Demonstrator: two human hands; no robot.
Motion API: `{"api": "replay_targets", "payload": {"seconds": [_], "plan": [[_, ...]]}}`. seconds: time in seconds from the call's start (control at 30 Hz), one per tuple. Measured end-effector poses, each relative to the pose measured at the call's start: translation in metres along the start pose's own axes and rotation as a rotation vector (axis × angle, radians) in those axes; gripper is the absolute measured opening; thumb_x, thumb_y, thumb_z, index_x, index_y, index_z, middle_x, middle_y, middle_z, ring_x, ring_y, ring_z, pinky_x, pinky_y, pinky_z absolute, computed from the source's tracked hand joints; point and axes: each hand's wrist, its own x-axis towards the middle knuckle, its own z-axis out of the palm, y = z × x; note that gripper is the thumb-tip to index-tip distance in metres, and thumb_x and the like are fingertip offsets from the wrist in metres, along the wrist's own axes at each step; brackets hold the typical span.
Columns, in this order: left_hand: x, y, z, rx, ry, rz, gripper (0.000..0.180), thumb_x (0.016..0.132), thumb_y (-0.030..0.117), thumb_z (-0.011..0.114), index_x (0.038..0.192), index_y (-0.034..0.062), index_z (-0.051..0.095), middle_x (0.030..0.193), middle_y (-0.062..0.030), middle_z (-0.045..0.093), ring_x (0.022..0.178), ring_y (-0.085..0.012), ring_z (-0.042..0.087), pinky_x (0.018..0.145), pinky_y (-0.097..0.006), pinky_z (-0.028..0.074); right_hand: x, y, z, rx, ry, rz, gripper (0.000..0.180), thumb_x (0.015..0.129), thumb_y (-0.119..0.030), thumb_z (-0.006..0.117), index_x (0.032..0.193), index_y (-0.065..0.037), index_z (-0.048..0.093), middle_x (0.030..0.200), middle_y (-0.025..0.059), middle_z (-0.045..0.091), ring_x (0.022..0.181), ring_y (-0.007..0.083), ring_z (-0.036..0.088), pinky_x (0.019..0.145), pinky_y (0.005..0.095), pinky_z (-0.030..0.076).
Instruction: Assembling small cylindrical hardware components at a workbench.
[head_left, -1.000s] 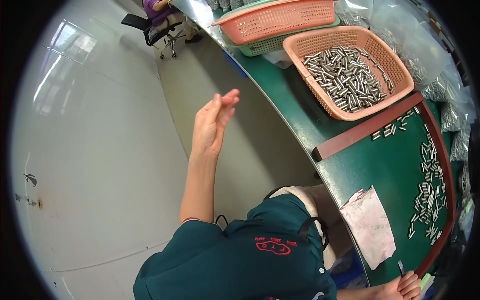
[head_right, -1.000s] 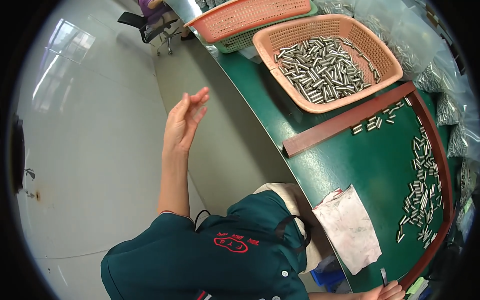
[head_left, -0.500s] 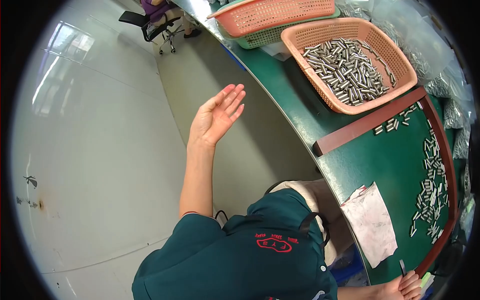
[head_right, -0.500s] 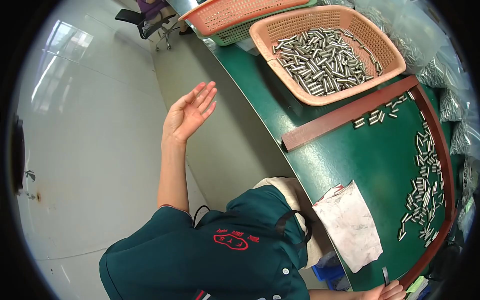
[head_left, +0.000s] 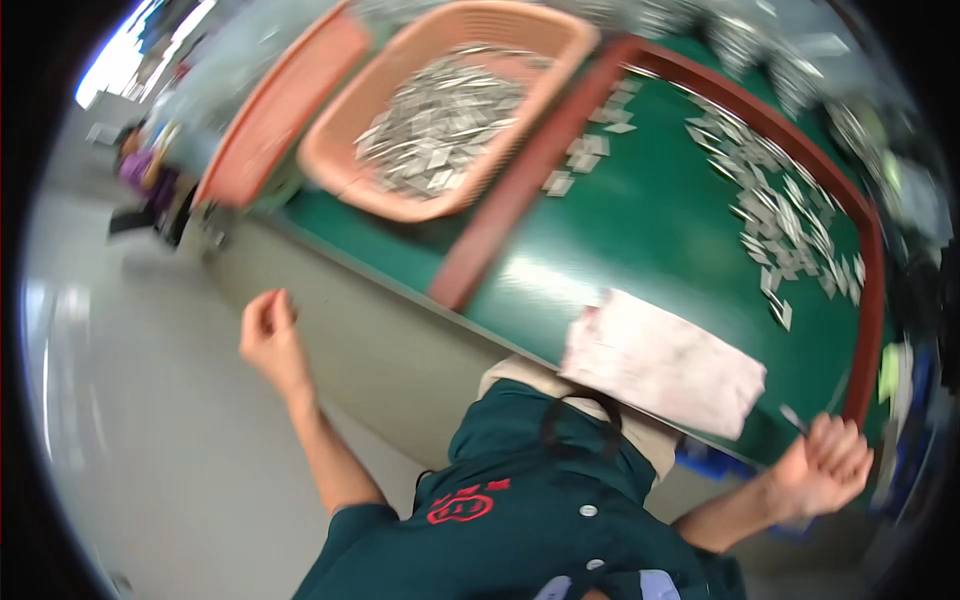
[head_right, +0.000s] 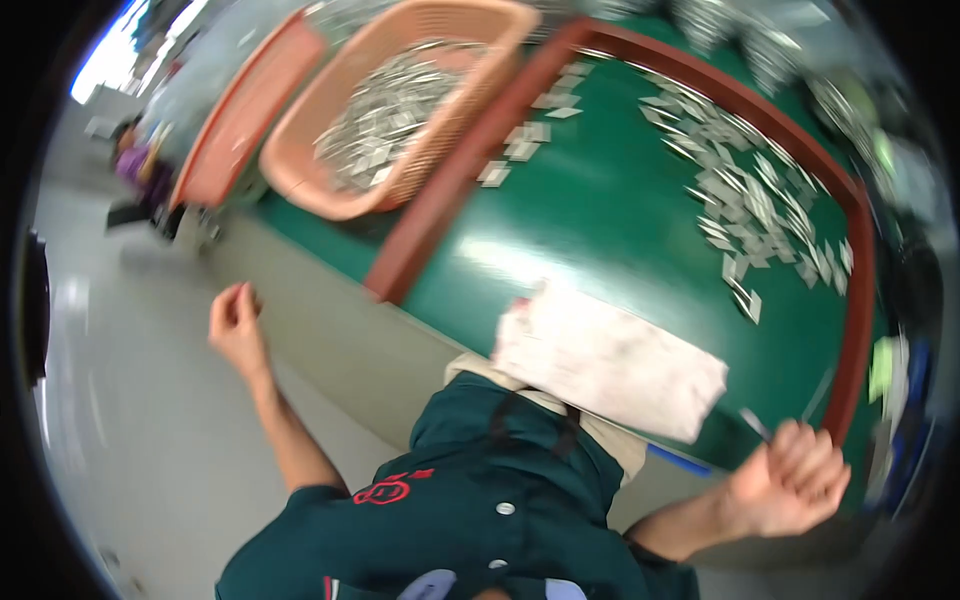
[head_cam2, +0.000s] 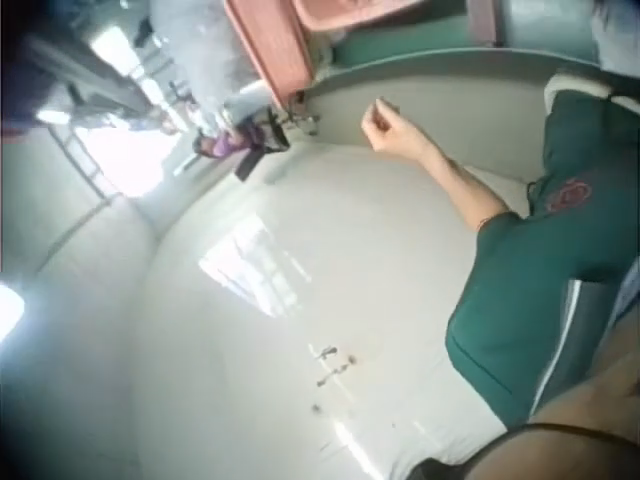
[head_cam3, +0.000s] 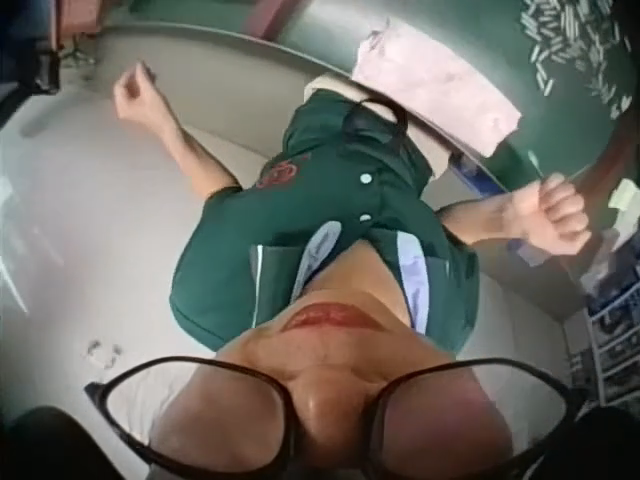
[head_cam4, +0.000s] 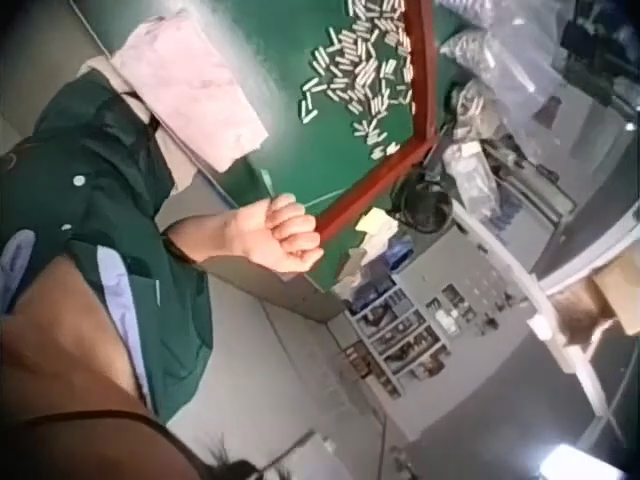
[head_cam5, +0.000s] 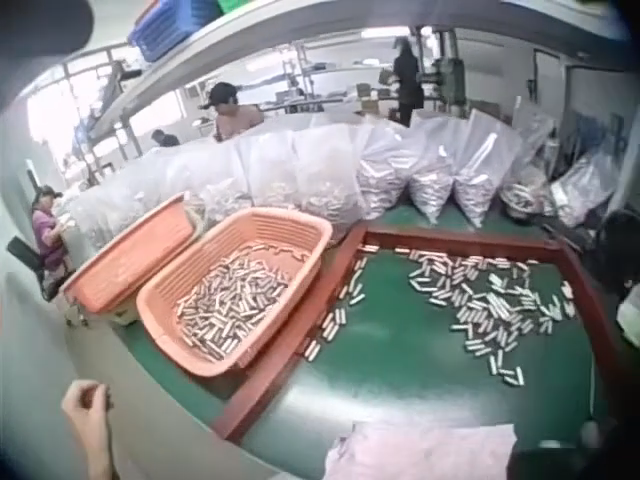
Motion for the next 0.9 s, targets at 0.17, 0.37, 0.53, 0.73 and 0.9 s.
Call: {"api": "replay_targets", "payload": {"seconds": [0.17,0.37,0.53,0.73,0.9], "plan": [[-0.014,0.111,0.019,-0.107,0.001,0.503,0.027,0.078,0.002,0.060,0.104,-0.0014,0.056,0.094,-0.0075,0.059,0.084,-0.0147,0.055,0.077,-0.024,0.042,-0.013,0.012,0.011,-0.015,0.124,0.023,0.045,0.091,-0.024,0.024,0.047,-0.014,0.024,0.042,-0.0021,0.023,0.038,0.0096,0.016,0.041,0.0256,0.016],[-0.081,0.228,0.092,-0.253,-0.502,0.888,0.026,0.067,-0.005,0.063,0.092,-0.0008,0.061,0.088,-0.0100,0.058,0.087,-0.0208,0.053,0.080,-0.029,0.040,-0.027,0.030,0.000,-0.036,0.222,0.097,0.044,0.090,-0.026,0.024,0.049,-0.013,0.023,0.043,-0.0016,0.023,0.040,0.0099,0.015,0.041,0.0263,0.017],[-0.117,0.278,0.160,-0.356,-0.731,1.133,0.012,0.063,0.002,0.066,0.071,0.0032,0.057,0.071,-0.0059,0.049,0.070,-0.0237,0.046,0.063,-0.034,0.035,-0.031,0.030,-0.003,-0.054,0.147,0.102,0.044,0.091,-0.026,0.023,0.049,-0.012,0.024,0.043,-0.0018,0.023,0.039,0.0097,0.015,0.041,0.0258,0.016],[-0.143,0.290,0.214,-0.276,-0.985,1.100,0.006,0.064,0.008,0.066,0.067,0.0055,0.061,0.071,-0.0061,0.053,0.075,-0.0238,0.047,0.067,-0.034,0.033,-0.031,0.027,-0.003,0.003,0.154,0.069,0.044,0.090,-0.027,0.025,0.049,-0.012,0.025,0.044,-0.0019,0.023,0.040,0.0087,0.016,0.041,0.0255,0.017],[-0.155,0.293,0.231,-0.224,-0.978,1.144,0.007,0.066,0.008,0.066,0.070,0.0041,0.062,0.071,-0.0068,0.055,0.075,-0.0234,0.049,0.070,-0.035,0.036,-0.032,0.026,-0.007,0.006,0.159,0.061,0.044,0.090,-0.026,0.025,0.049,-0.012,0.026,0.044,-0.0015,0.024,0.040,0.0087,0.016,0.041,0.0253,0.017]]}}
